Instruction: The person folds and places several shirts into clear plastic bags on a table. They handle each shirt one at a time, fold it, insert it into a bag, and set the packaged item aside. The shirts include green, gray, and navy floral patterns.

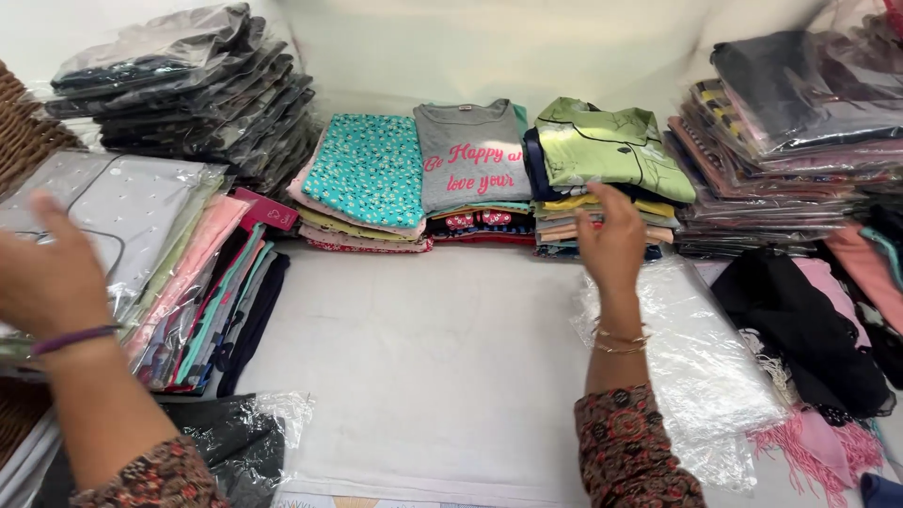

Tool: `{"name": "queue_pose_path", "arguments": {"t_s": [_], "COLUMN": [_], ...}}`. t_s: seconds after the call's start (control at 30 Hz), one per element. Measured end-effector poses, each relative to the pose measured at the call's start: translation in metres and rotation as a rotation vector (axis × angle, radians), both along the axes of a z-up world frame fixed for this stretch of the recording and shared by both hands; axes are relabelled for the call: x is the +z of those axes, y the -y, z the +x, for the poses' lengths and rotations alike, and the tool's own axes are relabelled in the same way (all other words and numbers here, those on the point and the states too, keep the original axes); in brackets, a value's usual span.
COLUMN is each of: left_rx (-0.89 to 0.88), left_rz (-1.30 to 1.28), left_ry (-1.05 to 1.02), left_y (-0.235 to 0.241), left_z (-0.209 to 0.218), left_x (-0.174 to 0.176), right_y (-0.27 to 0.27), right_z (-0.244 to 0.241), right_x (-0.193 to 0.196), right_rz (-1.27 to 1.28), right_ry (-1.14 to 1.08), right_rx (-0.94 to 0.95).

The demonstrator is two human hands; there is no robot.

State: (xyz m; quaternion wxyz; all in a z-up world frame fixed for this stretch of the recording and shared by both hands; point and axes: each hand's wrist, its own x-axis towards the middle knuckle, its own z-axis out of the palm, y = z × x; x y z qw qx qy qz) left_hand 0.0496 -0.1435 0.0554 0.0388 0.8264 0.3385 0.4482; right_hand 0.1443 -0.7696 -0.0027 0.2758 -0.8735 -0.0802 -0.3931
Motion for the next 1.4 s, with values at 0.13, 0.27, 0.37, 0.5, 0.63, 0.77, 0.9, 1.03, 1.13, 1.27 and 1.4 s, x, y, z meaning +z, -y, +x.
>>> {"name": "queue_pose_path", "arguments": {"t_s": [0.13,0.27,0.37,0.5,0.63,0.77,0.9,1.03,1.13,1.27,1.4], "left_rx": [-0.899,-1.413,-1.504,-1.545,-1.698,-1.661,-1.614,-1.664,-1.659,-1.704,-1.957], "left_rz": [0.133,-0.071,-0.259,-0.456,-0.217,-0.087,0.006,-0.438,-1.196,-1.666,-1.541], "left_ry": [0.023,-0.292,-0.444,-0.467,-0.598,-0.877,-0.933,-0.725,-0.271,0.190,0.050], "left_y": [0.223,0.328,0.378,0.449,0.529,0.584,0.605,0.607,0.537,0.378,0.320], "left_z": [-0.018,0.004,0.017,0.023,0.012,0.005,0.001,0.032,0.084,0.089,0.016], "left_x": [0.025,-0.041,-0.085,-0.164,-0.196,-0.200,-0.215,-0.254,-0.276,-0.213,-0.127], "right_y": [0.060,0.082,0.135,0.184,0.202,0.231,0.232,0.159,0.149,0.110,0.052], "right_z": [-0.018,-0.049,-0.057,-0.054,-0.070,-0.096,-0.131,-0.166,-0.152,-0.104,-0.039], "right_x": [0.028,-0.023,-0.114,-0.137,-0.088,-0.040,0.010,0.075,0.062,0.046,0.017], "right_rz": [-0.205,-0.626,-0.519,-0.282,-0.081,-0.002,0.083,0.690,0.864,0.759,0.794], "right_ry": [-0.593,-1.076,-1.061,-0.925,-0.567,-0.157,0.079,0.270,-0.034,-0.558,-1.037], "right_rx": [-0.088,-0.371,-0.367,-0.369,-0.359,-0.459,-0.573,0.243,0.785,1.244,1.417]}}
